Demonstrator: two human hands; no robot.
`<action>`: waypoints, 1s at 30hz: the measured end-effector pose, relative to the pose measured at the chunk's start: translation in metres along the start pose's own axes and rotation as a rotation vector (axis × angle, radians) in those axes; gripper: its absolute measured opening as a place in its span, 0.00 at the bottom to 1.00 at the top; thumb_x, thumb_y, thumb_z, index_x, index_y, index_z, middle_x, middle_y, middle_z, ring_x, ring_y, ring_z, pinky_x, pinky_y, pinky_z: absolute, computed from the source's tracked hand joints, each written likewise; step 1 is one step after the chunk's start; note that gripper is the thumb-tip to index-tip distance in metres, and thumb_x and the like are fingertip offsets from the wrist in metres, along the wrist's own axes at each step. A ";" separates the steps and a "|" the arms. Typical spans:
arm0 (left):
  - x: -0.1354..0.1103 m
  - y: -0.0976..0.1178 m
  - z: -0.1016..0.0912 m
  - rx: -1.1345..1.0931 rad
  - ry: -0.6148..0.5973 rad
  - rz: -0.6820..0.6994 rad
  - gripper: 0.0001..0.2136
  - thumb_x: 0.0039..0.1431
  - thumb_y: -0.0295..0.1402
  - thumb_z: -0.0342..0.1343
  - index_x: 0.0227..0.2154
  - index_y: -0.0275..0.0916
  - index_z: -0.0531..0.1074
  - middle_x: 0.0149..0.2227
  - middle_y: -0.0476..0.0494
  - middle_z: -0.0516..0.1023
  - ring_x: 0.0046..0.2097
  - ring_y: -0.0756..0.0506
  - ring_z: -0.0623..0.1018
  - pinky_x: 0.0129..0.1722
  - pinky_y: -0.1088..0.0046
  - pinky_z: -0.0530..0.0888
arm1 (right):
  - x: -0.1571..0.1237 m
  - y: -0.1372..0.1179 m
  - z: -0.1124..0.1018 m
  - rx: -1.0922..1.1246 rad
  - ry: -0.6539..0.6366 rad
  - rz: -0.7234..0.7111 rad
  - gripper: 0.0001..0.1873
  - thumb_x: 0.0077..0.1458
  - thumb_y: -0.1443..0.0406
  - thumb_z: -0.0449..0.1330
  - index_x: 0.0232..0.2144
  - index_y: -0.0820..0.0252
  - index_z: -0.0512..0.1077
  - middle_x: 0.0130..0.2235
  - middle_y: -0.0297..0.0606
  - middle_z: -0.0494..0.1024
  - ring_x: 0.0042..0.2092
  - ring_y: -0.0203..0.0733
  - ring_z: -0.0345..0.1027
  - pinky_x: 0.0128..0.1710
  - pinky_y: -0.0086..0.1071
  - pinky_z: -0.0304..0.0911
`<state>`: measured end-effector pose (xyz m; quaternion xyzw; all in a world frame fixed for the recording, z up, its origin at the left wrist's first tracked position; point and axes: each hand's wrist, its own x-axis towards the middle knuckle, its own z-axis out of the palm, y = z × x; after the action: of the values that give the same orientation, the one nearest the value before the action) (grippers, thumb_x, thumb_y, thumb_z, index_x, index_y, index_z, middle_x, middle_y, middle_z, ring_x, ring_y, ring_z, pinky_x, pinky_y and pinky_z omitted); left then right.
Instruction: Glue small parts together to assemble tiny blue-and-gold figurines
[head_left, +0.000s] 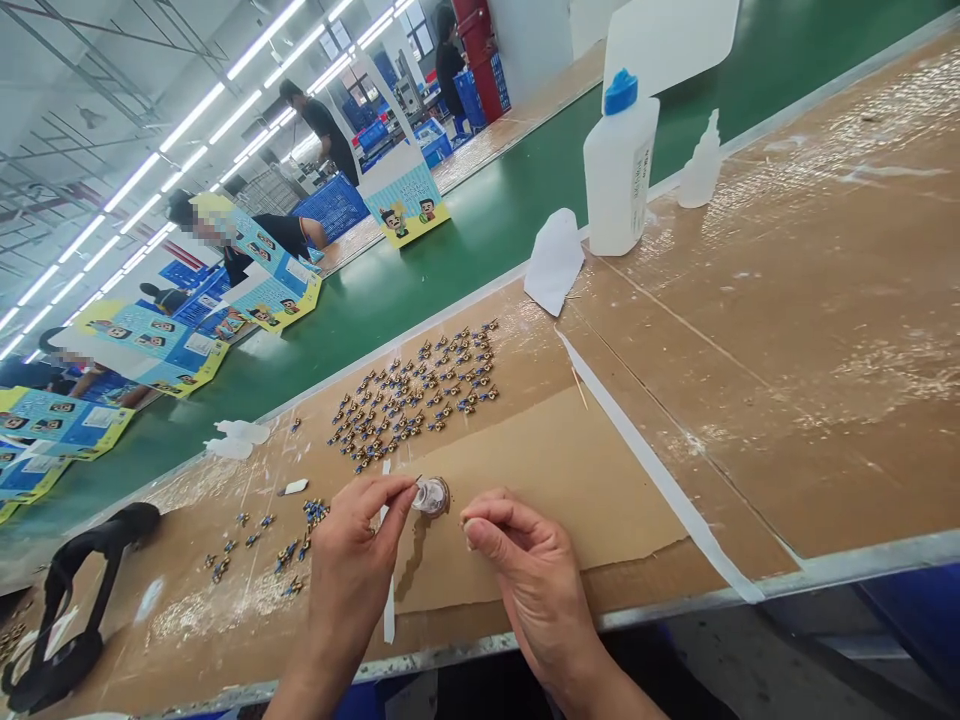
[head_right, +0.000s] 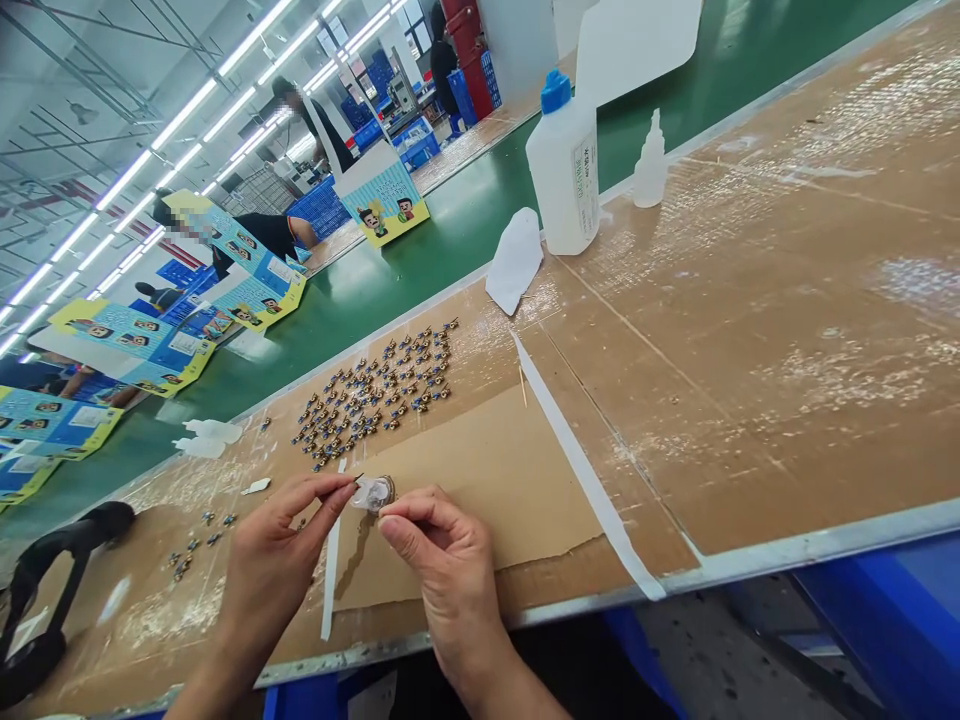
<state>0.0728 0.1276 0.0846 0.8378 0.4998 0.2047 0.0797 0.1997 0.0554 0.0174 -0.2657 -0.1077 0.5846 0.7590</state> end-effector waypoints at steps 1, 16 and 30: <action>0.000 0.000 0.000 0.003 0.001 0.003 0.06 0.56 0.35 0.55 0.32 0.43 0.75 0.33 0.47 0.79 0.38 0.45 0.77 0.40 0.66 0.72 | 0.000 0.000 0.000 0.001 0.001 0.000 0.03 0.45 0.63 0.66 0.25 0.56 0.76 0.29 0.31 0.71 0.35 0.34 0.61 0.38 0.27 0.56; 0.004 0.002 -0.001 0.095 -0.018 0.062 0.06 0.56 0.35 0.55 0.31 0.42 0.76 0.32 0.47 0.79 0.37 0.44 0.77 0.40 0.65 0.71 | -0.001 -0.001 0.001 -0.013 -0.001 0.002 0.03 0.45 0.64 0.67 0.25 0.56 0.77 0.28 0.29 0.71 0.34 0.33 0.61 0.38 0.28 0.55; 0.006 0.002 -0.001 0.101 -0.021 0.072 0.05 0.56 0.34 0.56 0.31 0.42 0.76 0.32 0.48 0.79 0.36 0.46 0.76 0.40 0.67 0.70 | 0.001 -0.001 0.002 0.001 -0.021 0.000 0.03 0.44 0.64 0.67 0.25 0.54 0.77 0.28 0.28 0.70 0.33 0.31 0.60 0.37 0.25 0.55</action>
<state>0.0767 0.1315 0.0878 0.8604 0.4780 0.1732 0.0352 0.1997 0.0563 0.0191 -0.2591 -0.1153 0.5873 0.7580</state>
